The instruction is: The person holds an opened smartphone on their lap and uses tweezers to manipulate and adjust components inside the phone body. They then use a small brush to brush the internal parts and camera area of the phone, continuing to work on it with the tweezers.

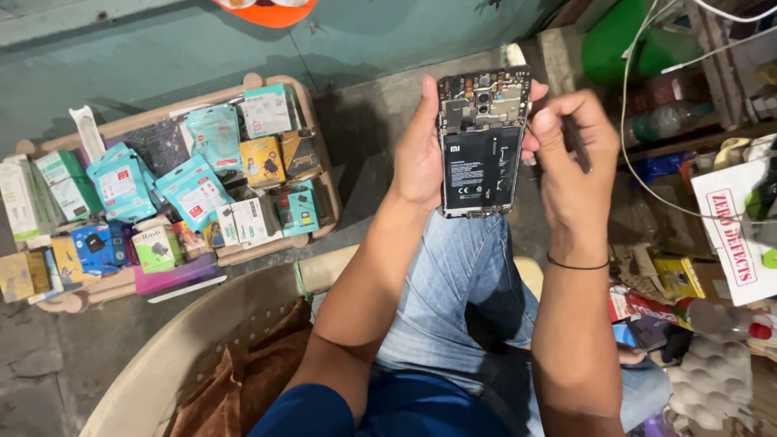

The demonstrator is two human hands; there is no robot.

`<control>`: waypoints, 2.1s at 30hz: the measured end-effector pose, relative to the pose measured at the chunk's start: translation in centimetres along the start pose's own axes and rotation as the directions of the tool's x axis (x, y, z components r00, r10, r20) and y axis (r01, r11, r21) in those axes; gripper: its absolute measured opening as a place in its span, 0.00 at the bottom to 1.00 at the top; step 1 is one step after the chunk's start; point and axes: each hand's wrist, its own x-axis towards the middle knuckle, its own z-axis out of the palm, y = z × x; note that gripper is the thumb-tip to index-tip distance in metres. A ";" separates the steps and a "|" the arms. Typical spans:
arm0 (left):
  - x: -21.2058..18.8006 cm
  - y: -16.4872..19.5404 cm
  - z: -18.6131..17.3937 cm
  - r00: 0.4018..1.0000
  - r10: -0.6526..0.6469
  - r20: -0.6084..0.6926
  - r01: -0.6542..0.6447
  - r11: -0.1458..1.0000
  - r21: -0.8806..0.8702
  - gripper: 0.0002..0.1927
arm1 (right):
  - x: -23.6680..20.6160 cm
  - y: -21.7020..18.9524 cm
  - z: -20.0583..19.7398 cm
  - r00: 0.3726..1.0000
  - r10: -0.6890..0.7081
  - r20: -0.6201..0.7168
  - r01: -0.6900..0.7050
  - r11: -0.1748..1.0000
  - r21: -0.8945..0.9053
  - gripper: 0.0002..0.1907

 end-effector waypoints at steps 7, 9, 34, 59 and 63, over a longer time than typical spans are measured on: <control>0.8 -0.1 0.8 0.998 0.012 -0.067 -0.007 0.997 0.078 0.46 | 1.4 -2.2 -1.2 0.986 -0.025 -0.162 0.059 0.977 0.206 0.13; 1.0 0.1 0.8 0.994 0.043 -0.096 -0.031 0.992 0.125 0.45 | 2.6 -4.2 -1.6 0.983 -0.132 -0.125 0.147 0.982 0.117 0.13; 2.3 -0.2 1.3 0.989 -0.014 -0.147 0.031 0.993 0.118 0.44 | 6.3 -12.5 0.9 0.883 -0.048 0.468 0.280 0.853 -0.440 0.10; 0.9 0.0 0.0 0.998 0.006 -0.070 0.001 0.994 0.107 0.42 | 7.9 -8.0 -3.1 0.877 -0.094 0.472 0.272 0.906 -0.324 0.10; 0.8 0.1 0.0 0.998 0.004 -0.065 0.004 0.993 0.116 0.41 | 7.9 -7.3 -3.9 0.906 -0.126 0.405 0.257 0.923 -0.287 0.10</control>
